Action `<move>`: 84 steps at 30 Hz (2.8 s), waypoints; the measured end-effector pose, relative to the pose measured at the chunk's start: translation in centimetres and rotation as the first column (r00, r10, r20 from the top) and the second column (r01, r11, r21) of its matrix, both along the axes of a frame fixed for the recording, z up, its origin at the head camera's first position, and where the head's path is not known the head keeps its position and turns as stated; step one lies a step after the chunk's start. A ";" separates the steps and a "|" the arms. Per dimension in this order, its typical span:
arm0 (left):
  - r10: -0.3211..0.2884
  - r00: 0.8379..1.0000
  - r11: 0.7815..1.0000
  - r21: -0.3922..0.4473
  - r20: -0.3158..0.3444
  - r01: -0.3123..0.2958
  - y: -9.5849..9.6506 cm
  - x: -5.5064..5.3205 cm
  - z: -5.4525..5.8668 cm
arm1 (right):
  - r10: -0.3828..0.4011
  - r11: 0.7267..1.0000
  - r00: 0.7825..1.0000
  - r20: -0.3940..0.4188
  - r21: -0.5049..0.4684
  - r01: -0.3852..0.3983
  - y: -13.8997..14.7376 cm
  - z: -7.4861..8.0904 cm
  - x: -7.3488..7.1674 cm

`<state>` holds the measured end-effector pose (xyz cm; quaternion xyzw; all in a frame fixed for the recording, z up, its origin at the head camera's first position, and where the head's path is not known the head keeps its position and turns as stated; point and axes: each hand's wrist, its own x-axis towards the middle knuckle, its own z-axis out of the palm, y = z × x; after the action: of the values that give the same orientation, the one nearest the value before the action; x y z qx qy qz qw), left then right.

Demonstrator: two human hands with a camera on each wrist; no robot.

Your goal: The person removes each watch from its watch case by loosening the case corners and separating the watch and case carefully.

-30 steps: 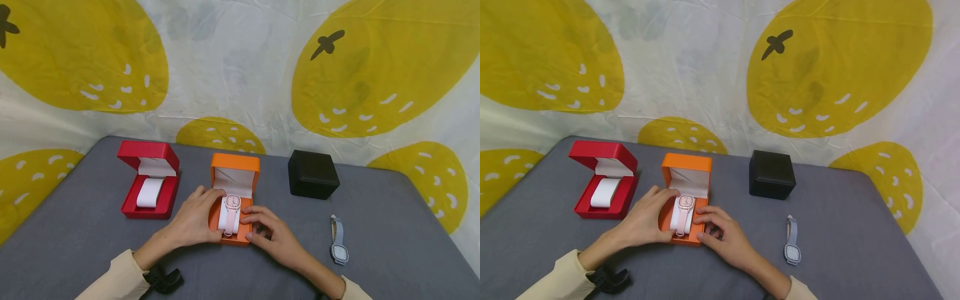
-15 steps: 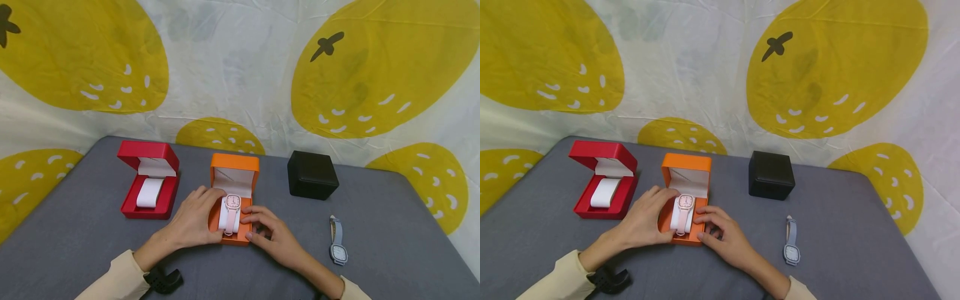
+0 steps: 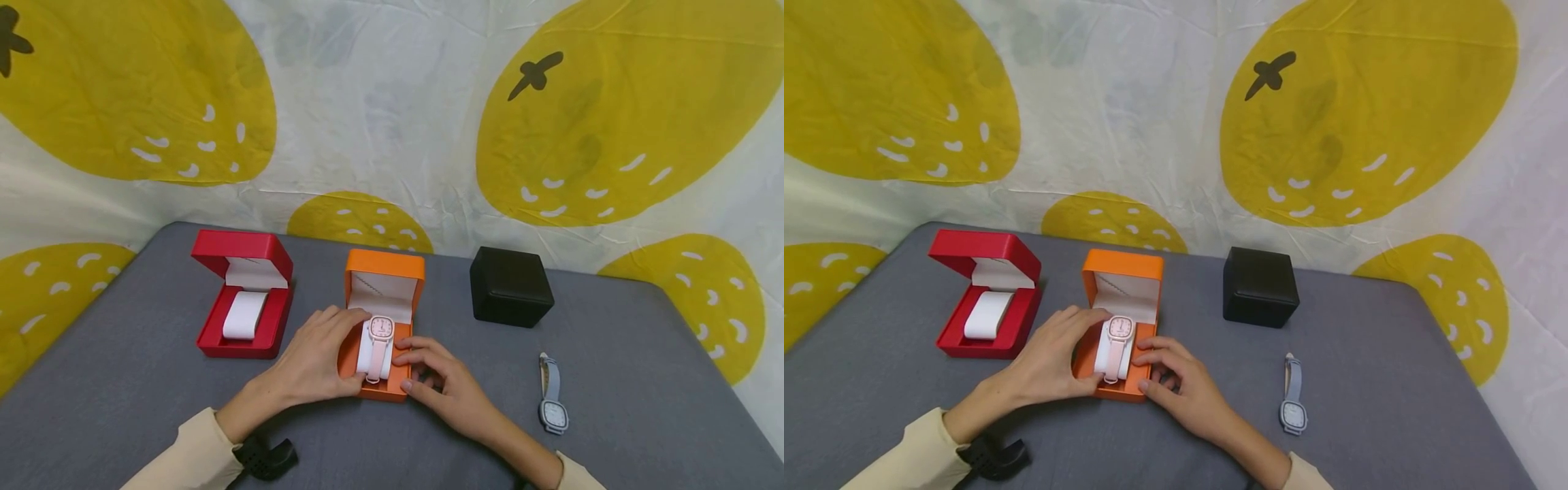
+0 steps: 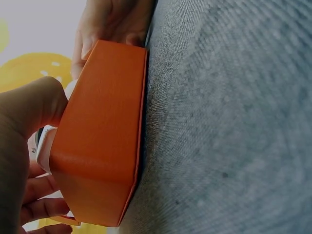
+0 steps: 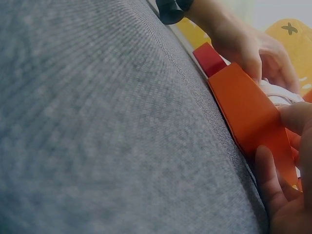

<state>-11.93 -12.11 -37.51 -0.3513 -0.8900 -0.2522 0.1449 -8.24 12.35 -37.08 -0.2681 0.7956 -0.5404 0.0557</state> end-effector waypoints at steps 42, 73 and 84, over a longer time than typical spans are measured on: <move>-0.068 0.985 0.980 0.196 0.156 0.037 -0.4 0.0 0.5 | 0.019 0.999 1.000 -0.010 -0.039 -0.019 -0.1 0.1 0.0; -0.427 0.776 0.804 0.587 0.464 0.092 0.6 1.3 1.5 | 0.187 0.896 0.972 0.142 -0.431 -0.109 1.1 -2.0 -0.5; -0.457 0.741 0.806 0.581 0.491 0.112 1.3 1.6 1.3 | 0.259 0.873 0.961 0.097 -0.448 -0.190 0.9 -1.8 -0.8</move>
<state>-10.32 -10.86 -36.18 -0.3358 -0.7188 -0.5999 -0.1036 -9.03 13.27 -38.89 -0.3222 0.6114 -0.7130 0.1181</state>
